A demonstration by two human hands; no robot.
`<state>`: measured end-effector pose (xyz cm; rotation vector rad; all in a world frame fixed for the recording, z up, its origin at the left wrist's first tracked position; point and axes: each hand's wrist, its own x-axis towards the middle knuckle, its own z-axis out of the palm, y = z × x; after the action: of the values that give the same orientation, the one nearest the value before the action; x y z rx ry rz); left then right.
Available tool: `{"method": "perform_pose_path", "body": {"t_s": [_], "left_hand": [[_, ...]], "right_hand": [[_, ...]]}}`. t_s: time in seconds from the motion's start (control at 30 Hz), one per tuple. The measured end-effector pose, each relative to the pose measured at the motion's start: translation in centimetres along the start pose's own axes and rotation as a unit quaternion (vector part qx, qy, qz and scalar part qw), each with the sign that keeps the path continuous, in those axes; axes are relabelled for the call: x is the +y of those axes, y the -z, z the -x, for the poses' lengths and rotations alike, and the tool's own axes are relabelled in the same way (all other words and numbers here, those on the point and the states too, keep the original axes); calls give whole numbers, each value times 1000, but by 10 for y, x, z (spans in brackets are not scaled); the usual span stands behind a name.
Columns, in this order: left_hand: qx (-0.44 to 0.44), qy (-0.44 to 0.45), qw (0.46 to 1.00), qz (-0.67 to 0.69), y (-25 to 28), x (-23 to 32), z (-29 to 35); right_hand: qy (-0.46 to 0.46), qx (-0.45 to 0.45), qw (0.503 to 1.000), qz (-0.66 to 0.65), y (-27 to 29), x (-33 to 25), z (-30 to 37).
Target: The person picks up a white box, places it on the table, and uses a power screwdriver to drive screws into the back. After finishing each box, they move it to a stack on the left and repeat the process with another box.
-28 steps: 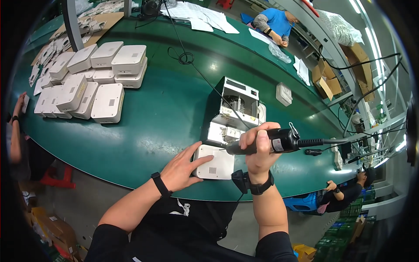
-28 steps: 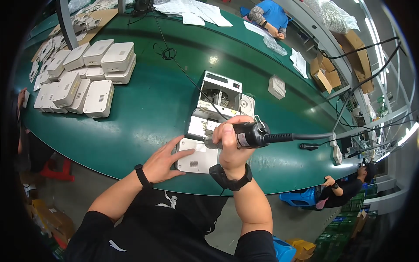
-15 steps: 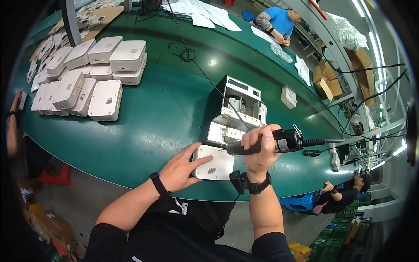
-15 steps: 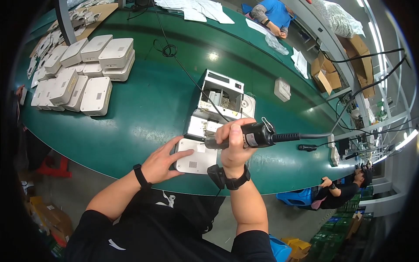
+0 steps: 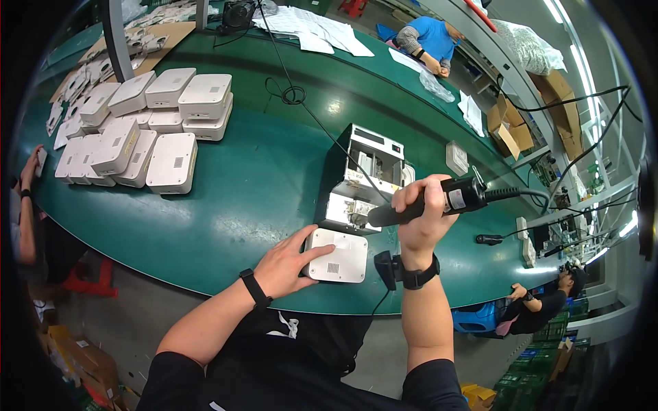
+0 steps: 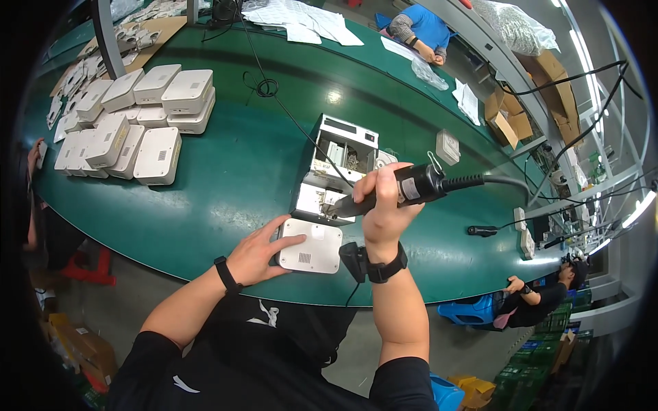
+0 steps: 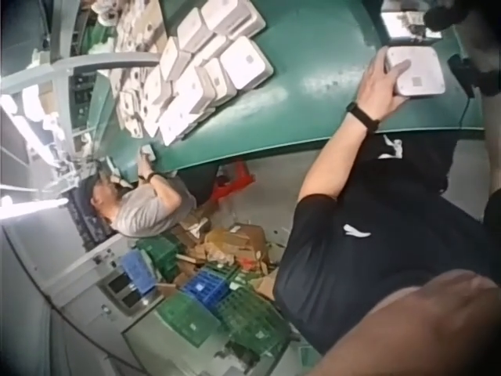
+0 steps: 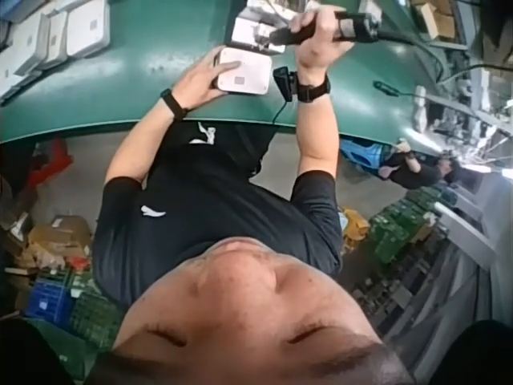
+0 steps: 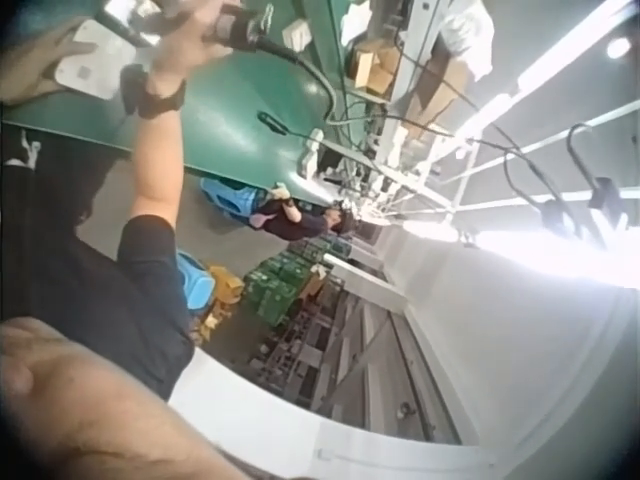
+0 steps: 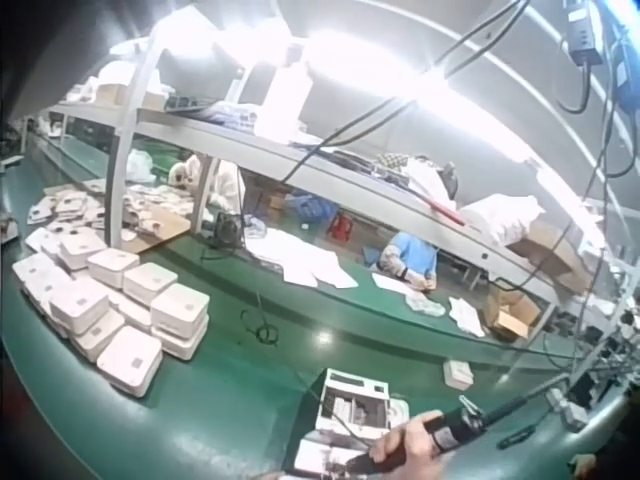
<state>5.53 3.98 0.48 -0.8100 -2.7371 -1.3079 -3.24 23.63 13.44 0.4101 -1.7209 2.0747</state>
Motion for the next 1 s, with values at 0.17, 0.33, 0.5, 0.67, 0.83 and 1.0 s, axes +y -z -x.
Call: {"method": "perform_pose_path", "body": {"t_s": [0.17,0.33,0.5,0.67,0.83,1.0], "left_hand": [[19,-11,1000,-3,-8,-1,0],[16,-8,1000,-4,-8,1,-2],[12,-5,1000,3,-5,0,-5],[6,-6,1000,-12,-4,-2,-4],[45,-48,998,-16,-18,-10,1],[18,-38,999,5,-23,-5,2]], "right_hand": [[-47,-28,998,-7,-3,-13,16],[-54,-78,993,-76,-27,-21,32],[-61,-105,991,-64,-34,-7,35],[-68,-90,992,-60,-47,9,40],[-74,-120,989,-53,-45,14,54],[-57,-134,988,-55,-42,12,57]]}}
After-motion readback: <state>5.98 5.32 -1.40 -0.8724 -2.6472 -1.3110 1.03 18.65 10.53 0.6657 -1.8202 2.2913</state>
